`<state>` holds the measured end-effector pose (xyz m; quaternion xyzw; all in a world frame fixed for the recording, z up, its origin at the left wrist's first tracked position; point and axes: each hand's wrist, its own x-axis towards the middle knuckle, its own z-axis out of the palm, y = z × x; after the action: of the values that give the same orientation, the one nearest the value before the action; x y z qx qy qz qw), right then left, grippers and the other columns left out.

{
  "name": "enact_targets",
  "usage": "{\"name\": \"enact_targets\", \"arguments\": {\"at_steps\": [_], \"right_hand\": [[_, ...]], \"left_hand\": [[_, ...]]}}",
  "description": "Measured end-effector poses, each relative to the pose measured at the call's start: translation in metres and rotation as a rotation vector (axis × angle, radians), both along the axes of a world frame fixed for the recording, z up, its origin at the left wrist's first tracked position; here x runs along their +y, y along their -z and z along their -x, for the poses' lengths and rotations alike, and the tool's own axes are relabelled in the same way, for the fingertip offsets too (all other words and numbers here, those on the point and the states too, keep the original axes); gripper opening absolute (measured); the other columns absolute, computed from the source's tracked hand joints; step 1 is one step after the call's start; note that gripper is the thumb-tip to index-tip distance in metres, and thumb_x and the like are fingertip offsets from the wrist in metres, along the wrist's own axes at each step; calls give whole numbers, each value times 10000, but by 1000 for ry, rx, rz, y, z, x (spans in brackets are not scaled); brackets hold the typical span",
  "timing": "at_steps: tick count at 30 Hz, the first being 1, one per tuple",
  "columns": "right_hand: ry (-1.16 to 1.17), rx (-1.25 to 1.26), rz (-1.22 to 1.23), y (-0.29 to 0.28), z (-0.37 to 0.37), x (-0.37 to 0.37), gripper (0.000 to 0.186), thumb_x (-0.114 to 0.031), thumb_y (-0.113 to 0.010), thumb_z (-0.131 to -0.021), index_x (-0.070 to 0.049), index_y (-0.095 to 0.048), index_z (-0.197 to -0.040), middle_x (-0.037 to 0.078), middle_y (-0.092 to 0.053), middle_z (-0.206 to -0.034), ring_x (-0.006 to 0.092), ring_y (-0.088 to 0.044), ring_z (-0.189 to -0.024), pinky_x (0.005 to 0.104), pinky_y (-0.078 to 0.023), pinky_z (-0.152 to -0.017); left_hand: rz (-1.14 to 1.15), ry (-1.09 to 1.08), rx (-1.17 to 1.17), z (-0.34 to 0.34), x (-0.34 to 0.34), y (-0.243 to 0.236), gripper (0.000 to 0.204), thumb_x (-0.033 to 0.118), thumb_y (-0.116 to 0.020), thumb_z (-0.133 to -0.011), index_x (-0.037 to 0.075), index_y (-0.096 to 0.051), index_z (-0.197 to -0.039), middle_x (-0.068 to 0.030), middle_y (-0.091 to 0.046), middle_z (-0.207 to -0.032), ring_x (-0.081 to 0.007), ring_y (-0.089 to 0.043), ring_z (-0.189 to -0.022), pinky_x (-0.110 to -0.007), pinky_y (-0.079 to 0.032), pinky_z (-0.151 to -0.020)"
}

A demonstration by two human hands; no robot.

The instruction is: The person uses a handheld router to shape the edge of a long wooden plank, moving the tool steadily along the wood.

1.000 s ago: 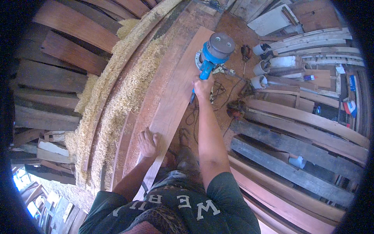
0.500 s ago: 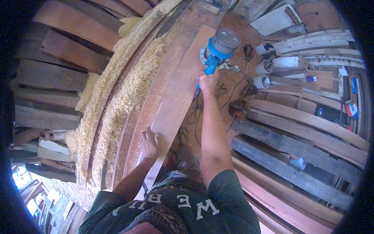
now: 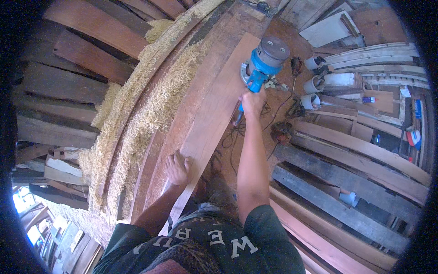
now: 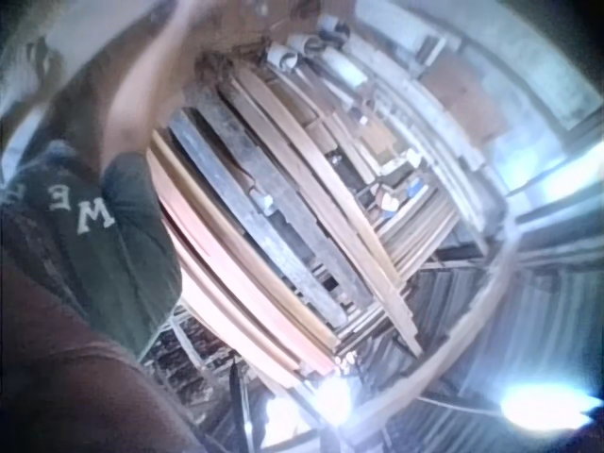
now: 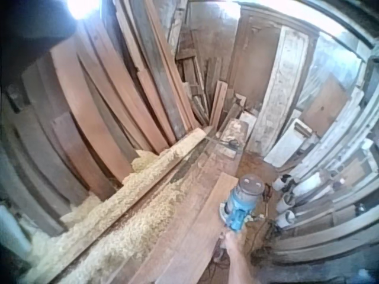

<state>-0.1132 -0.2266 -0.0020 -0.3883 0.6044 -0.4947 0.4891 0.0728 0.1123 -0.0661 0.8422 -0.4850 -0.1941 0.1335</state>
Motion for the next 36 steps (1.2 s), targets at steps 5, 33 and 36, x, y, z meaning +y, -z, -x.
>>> {"name": "enact_targets", "arguments": {"at_steps": [5,33,36], "right_hand": [[27,45,76,1,4,-11,226,83,-582,-833,-44,-574,-1020,64,-611,-856,182,-612,-605,340,-515,-513],[40,151,224,32,37,-188,162,25,-628,-791,-46,-591,-932,71,-609,-746,201,-613,-561,373,-546,-514],[34,151,233,29,46,-208,160,0,-611,-809,-43,-605,-964,88,-623,-753,223,-632,-561,380,-542,-512]], "left_hand": [[36,34,-34,2,-2,-4,611,356,-597,-976,-17,-484,-1447,-258,-547,-1204,-440,-542,-1146,-552,-426,-1005],[24,37,-34,1,2,7,638,420,-557,-1001,-23,-484,-1455,-259,-561,-1203,-438,-545,-1129,-553,-426,-993],[66,72,-72,0,2,14,628,392,-570,-989,-28,-486,-1448,-261,-556,-1197,-438,-540,-1126,-551,-426,-995]]}}
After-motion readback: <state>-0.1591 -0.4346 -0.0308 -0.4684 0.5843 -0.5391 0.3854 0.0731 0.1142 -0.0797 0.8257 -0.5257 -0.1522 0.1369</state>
